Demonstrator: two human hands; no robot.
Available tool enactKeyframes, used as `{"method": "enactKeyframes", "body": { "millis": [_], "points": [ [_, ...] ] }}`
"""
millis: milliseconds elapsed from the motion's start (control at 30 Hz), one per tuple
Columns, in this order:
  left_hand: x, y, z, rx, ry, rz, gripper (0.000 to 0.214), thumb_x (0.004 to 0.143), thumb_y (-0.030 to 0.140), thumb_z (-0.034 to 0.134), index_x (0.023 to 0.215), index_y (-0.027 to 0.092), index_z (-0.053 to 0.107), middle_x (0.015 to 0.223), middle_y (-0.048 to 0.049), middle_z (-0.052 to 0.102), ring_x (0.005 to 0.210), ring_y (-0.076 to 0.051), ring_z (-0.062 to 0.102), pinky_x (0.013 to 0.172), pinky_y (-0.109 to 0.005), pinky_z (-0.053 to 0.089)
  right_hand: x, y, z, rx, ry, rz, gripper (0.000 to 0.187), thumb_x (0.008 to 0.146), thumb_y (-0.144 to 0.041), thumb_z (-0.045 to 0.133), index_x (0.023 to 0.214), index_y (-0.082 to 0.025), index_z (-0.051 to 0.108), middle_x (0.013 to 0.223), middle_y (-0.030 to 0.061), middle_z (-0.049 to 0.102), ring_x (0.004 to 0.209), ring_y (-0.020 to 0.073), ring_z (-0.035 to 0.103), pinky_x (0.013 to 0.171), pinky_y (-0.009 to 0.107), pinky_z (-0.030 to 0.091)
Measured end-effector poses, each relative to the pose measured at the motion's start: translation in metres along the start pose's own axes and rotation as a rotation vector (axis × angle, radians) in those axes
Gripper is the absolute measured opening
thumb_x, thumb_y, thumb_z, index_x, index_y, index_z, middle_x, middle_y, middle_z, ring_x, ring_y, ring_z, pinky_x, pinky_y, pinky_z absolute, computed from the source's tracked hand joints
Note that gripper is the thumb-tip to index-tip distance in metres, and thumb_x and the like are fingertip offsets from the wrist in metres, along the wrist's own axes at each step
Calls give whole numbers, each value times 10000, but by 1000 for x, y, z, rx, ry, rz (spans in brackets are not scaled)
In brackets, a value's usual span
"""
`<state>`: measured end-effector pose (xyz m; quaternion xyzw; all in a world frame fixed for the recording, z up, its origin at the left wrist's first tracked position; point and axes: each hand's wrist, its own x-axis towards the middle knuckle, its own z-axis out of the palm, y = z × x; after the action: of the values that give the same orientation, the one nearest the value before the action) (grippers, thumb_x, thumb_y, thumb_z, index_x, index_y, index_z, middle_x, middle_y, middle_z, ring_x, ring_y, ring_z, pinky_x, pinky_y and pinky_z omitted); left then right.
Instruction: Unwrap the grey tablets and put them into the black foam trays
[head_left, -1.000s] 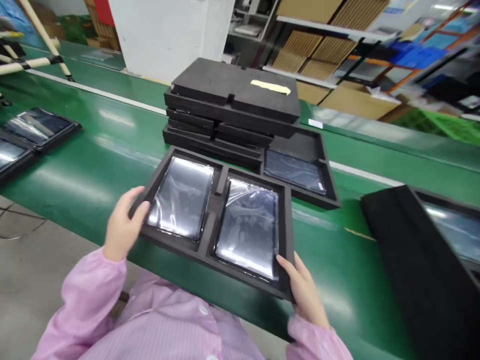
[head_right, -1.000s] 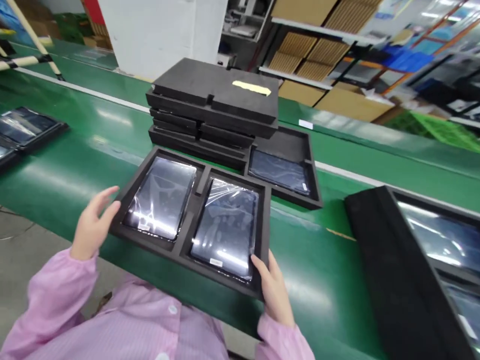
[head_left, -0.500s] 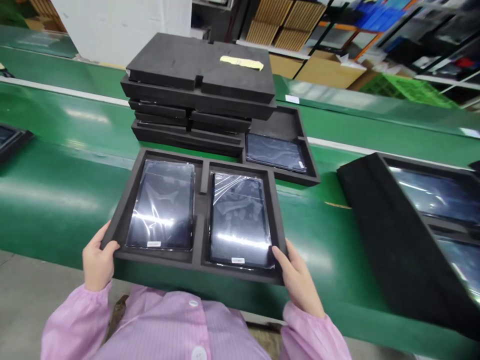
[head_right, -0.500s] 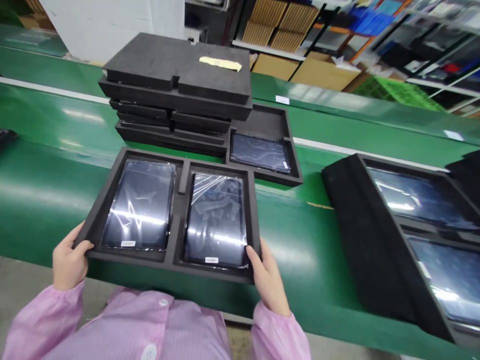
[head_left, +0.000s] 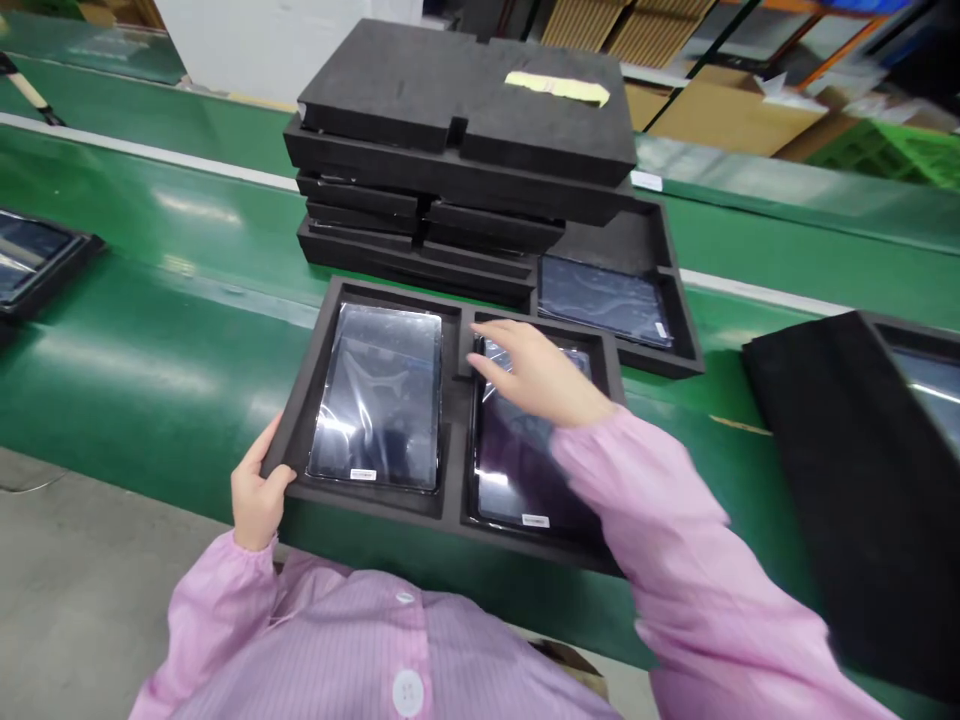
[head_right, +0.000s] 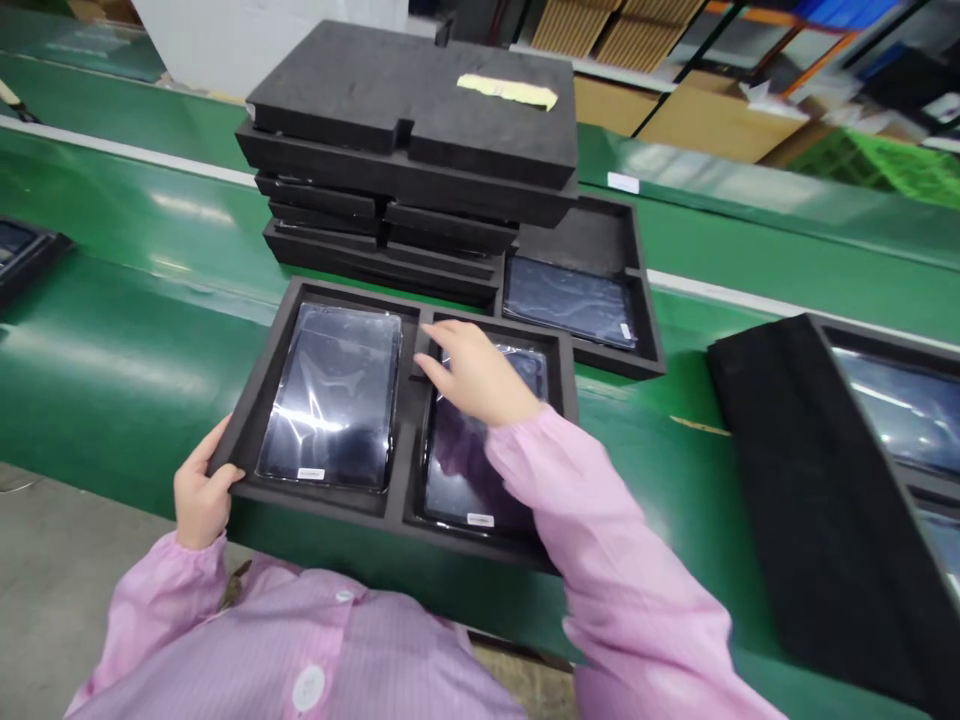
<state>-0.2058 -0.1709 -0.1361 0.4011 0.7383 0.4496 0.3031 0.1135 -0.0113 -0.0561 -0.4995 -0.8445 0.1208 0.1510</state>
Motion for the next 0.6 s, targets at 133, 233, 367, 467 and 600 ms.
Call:
{"method": "enactKeyframes", "body": {
  "millis": [133,233,367,467,600],
  "points": [
    [0,-1,-8,6,-96,-3,605,742,328,585,1321,151,583,1394,-78,607,1337,-314,518,1137,-391,430,62,-10,42,-124,27,97,323,927,-315,592,1114,-87,724,1042,172,652,1080,341,528,934,523,446],
    [1,5,-17,35,-234,-32,689,797,470,611,1403,165,493,1480,-103,523,1373,-316,482,1166,-421,394,74,-3,57,-105,94,137,282,901,-341,643,1081,-156,757,958,125,646,1025,326,515,899,514,427],
    [8,23,-21,315,-352,-32,855,782,531,652,1514,225,332,1557,-102,421,1425,-328,413,1189,-488,346,74,-2,55,15,196,109,150,853,-273,683,928,-190,782,929,99,659,982,298,545,901,478,438],
    [17,37,-19,501,-407,49,875,806,477,640,1546,235,242,1571,-109,390,1436,-321,394,1185,-515,340,64,-35,38,38,93,-5,112,856,-147,629,820,-162,734,903,103,702,940,271,603,894,429,463],
    [24,45,-20,539,-476,205,772,827,421,612,1509,248,295,1508,-105,462,1378,-314,462,1144,-505,395,34,-117,9,212,-385,-284,134,907,-113,549,931,-159,673,821,47,722,726,168,646,709,294,494]
  ]
}}
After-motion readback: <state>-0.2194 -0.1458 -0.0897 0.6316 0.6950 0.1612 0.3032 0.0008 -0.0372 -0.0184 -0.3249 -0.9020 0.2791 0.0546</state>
